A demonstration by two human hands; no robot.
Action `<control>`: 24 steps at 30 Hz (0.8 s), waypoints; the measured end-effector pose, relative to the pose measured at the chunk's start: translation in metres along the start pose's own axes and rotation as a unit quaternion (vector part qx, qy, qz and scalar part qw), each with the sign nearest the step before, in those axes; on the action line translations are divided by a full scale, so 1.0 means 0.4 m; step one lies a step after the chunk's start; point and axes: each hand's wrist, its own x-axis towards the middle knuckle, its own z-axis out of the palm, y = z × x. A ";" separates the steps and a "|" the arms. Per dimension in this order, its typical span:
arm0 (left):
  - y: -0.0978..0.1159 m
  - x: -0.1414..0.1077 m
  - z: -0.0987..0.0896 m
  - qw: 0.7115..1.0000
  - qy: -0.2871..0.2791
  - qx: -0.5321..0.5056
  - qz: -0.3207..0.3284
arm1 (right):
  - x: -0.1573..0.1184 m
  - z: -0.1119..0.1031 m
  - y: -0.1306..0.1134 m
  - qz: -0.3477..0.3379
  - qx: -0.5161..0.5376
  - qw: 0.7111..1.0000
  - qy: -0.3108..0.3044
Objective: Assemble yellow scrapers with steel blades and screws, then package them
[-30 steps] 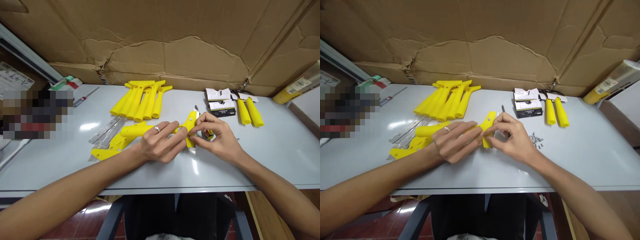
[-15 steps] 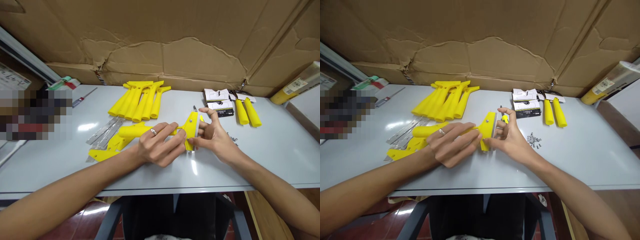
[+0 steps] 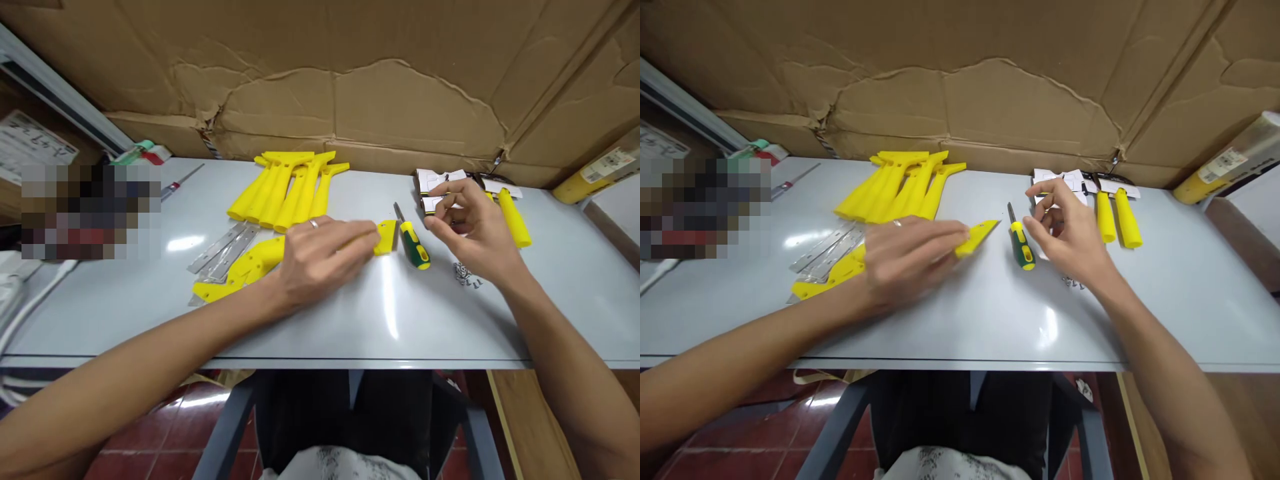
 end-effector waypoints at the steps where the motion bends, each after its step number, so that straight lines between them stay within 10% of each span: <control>1: -0.002 0.012 -0.011 0.998 0.008 -0.018 -0.053 | 0.008 -0.020 0.015 -0.055 -0.081 0.995 -0.016; 5: -0.012 0.065 -0.070 0.967 -0.002 -0.094 -0.235 | 0.017 -0.052 0.057 -0.180 -0.300 0.918 -0.185; 8: -0.025 0.083 -0.086 0.909 -0.023 -0.233 -0.344 | 0.009 -0.027 0.062 -0.204 -0.371 0.883 -0.204; 14: -0.038 0.067 -0.037 0.722 -0.152 -0.472 -0.482 | 0.010 0.021 0.055 -0.234 -0.286 0.909 -0.192; 19: -0.030 0.041 -0.002 0.607 -0.187 -0.534 -0.558 | 0.017 -0.002 0.071 -0.230 -0.242 0.941 -0.057; 24: -0.026 0.015 0.018 0.611 -0.188 -0.562 -0.526 | 0.010 -0.006 0.052 -0.233 -0.079 0.959 0.142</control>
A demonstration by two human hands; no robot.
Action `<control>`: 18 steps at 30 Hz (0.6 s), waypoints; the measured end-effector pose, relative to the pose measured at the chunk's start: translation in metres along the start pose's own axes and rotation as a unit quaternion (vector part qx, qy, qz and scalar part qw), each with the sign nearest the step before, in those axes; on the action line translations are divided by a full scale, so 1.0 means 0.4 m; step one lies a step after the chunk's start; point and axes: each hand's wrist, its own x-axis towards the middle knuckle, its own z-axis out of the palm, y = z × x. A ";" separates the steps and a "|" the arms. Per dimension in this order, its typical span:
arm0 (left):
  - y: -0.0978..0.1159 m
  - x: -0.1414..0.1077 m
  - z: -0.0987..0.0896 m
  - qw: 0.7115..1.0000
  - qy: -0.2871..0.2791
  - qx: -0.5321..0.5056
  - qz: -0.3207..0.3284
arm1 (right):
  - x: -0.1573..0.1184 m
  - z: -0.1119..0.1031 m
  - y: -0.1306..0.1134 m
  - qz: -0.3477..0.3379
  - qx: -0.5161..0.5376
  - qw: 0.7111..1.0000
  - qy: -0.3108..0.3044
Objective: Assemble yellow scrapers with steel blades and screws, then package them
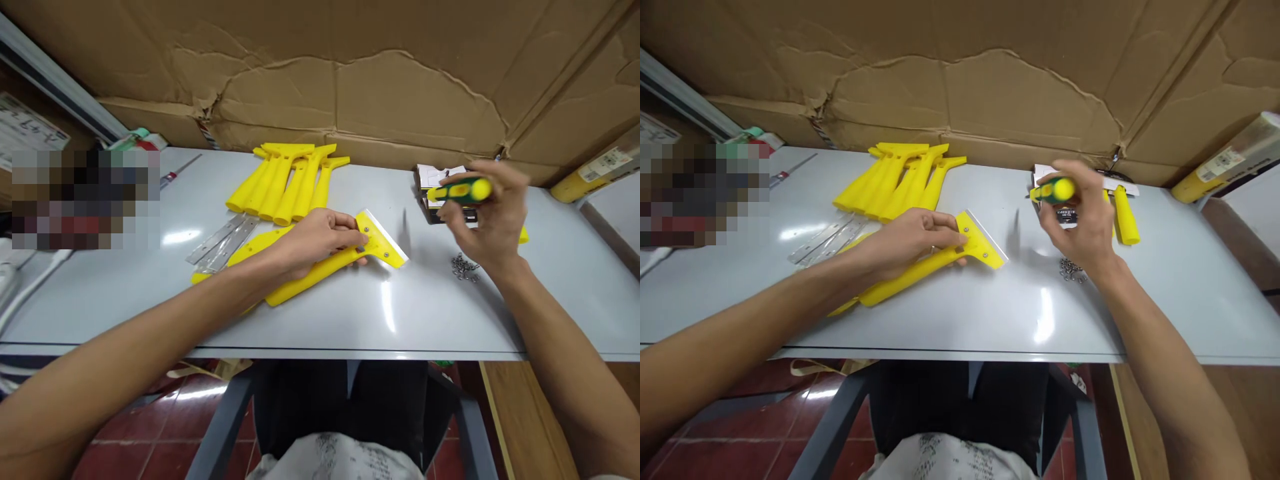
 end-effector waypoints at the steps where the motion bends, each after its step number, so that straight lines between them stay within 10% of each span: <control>1: -0.003 -0.001 0.002 1.000 -0.009 0.000 0.005 | 0.000 0.004 -0.014 0.021 0.042 0.998 0.047; 5: -0.005 -0.003 0.011 0.999 -0.027 -0.014 -0.025 | -0.004 0.027 -0.080 0.112 0.113 0.978 0.137; 18: -0.013 0.007 0.017 0.997 -0.032 -0.036 -0.064 | -0.031 0.069 -0.117 0.146 0.177 0.970 0.079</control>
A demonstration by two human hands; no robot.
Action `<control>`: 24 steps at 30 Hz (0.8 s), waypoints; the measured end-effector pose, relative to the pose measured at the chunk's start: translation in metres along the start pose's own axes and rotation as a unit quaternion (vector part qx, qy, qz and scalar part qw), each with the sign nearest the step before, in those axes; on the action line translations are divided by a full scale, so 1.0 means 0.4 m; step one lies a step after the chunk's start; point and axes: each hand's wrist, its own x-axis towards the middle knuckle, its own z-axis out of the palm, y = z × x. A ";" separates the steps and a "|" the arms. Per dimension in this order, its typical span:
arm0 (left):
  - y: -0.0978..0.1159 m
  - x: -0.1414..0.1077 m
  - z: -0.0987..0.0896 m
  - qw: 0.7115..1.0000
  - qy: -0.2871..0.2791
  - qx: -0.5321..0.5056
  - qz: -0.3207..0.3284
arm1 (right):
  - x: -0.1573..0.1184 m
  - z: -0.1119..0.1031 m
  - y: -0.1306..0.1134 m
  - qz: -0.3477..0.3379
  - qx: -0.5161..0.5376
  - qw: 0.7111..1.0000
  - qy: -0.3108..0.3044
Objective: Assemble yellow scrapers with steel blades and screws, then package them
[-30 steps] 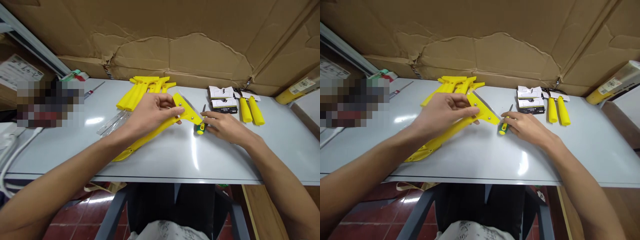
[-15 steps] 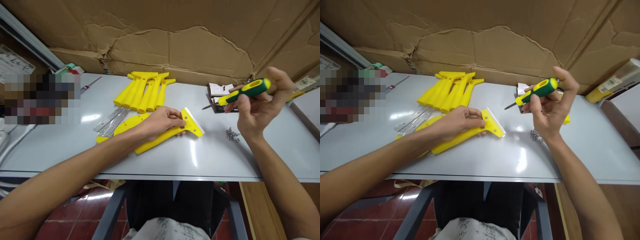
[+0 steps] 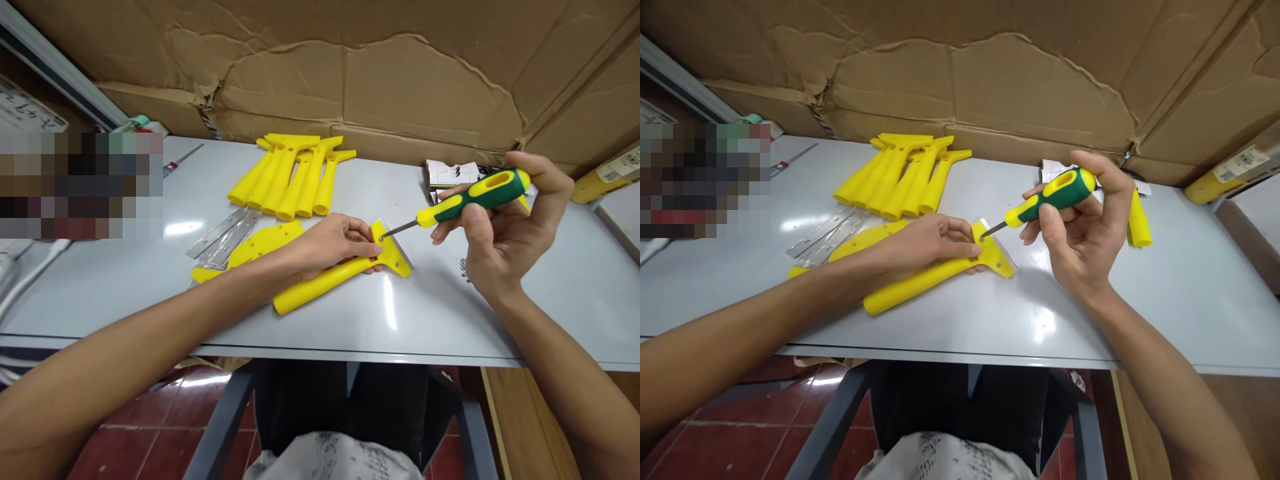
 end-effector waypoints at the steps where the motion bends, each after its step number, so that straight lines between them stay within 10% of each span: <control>1: -0.002 0.002 0.001 1.000 -0.002 -0.004 0.003 | 0.000 0.000 -0.002 -0.001 -0.003 1.000 0.002; 8: -0.001 0.005 0.001 1.000 -0.007 -0.023 -0.006 | 0.002 0.000 0.003 -0.005 0.004 1.000 -0.011; 18: 0.029 -0.003 0.020 0.994 0.039 -0.055 -0.081 | 0.032 0.015 0.072 -0.253 -0.022 0.967 0.015; 24: 0.011 0.005 0.009 0.993 0.018 -0.077 -0.083 | 0.146 0.041 0.047 -0.326 -0.067 0.937 -0.107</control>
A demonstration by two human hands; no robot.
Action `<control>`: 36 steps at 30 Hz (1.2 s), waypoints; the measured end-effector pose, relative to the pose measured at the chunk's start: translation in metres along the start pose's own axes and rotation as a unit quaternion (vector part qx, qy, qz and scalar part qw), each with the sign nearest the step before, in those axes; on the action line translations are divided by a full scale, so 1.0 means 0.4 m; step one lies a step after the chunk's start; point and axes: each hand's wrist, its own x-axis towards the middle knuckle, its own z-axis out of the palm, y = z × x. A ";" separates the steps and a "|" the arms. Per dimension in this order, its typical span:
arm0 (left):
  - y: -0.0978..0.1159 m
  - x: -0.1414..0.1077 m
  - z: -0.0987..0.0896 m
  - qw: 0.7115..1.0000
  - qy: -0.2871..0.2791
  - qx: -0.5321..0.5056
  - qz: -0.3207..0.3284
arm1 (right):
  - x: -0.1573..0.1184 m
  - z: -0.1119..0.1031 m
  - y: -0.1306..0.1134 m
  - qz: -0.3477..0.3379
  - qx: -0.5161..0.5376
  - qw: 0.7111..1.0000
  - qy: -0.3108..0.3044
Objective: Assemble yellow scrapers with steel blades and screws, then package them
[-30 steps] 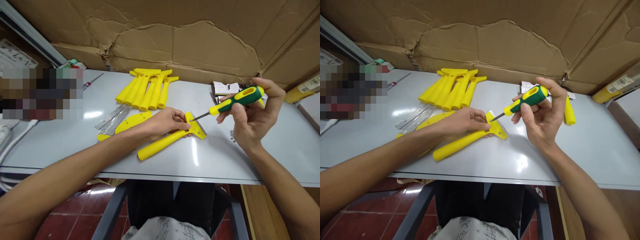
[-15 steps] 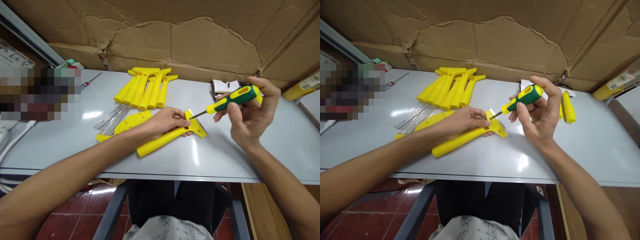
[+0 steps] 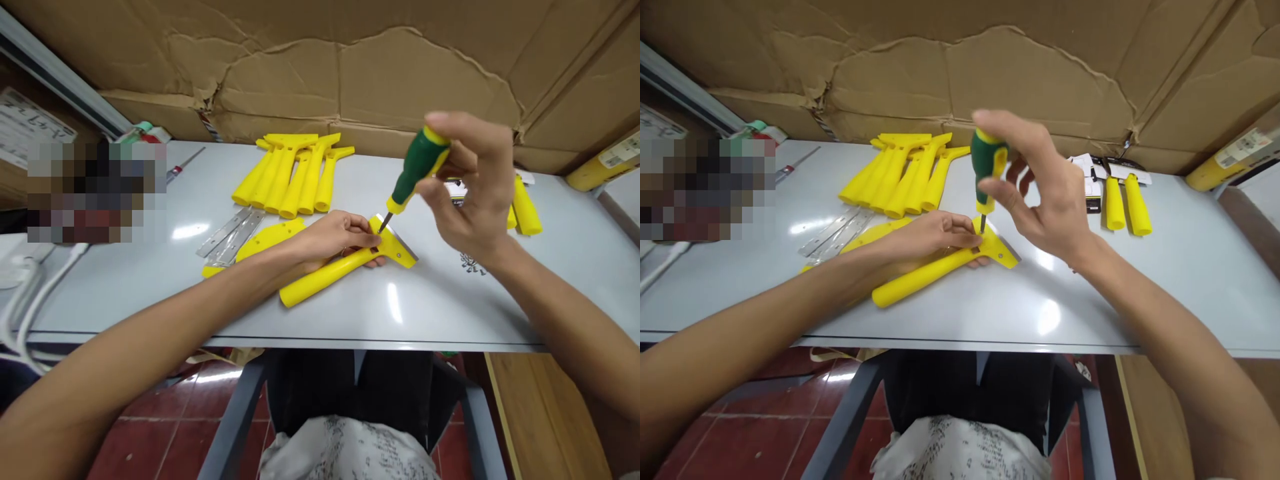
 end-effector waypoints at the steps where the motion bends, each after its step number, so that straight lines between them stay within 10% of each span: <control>1: -0.002 0.001 -0.002 1.000 -0.004 -0.002 0.001 | 0.017 -0.002 0.003 0.015 0.019 0.999 -0.037; 7: -0.008 0.005 -0.001 1.000 -0.006 -0.001 0.014 | 0.036 0.002 -0.010 0.073 0.154 0.985 -0.029; 14: -0.014 0.009 0.006 0.999 0.010 0.016 0.027 | -0.003 0.027 -0.019 0.036 0.045 0.994 0.089; 20: -0.005 0.004 0.019 1.000 0.025 0.009 0.013 | -0.003 0.019 -0.033 0.040 0.064 0.997 0.002; 27: 0.002 0.000 0.022 0.999 0.026 0.022 0.010 | -0.006 0.017 -0.023 -0.086 0.003 0.994 0.063; 32: -0.001 0.002 0.021 0.999 0.028 0.017 0.011 | -0.002 0.017 -0.049 0.012 0.031 0.999 0.012; 36: -0.005 0.003 0.017 1.000 0.022 0.018 0.012 | -0.004 0.025 -0.039 -0.065 -0.002 0.993 0.097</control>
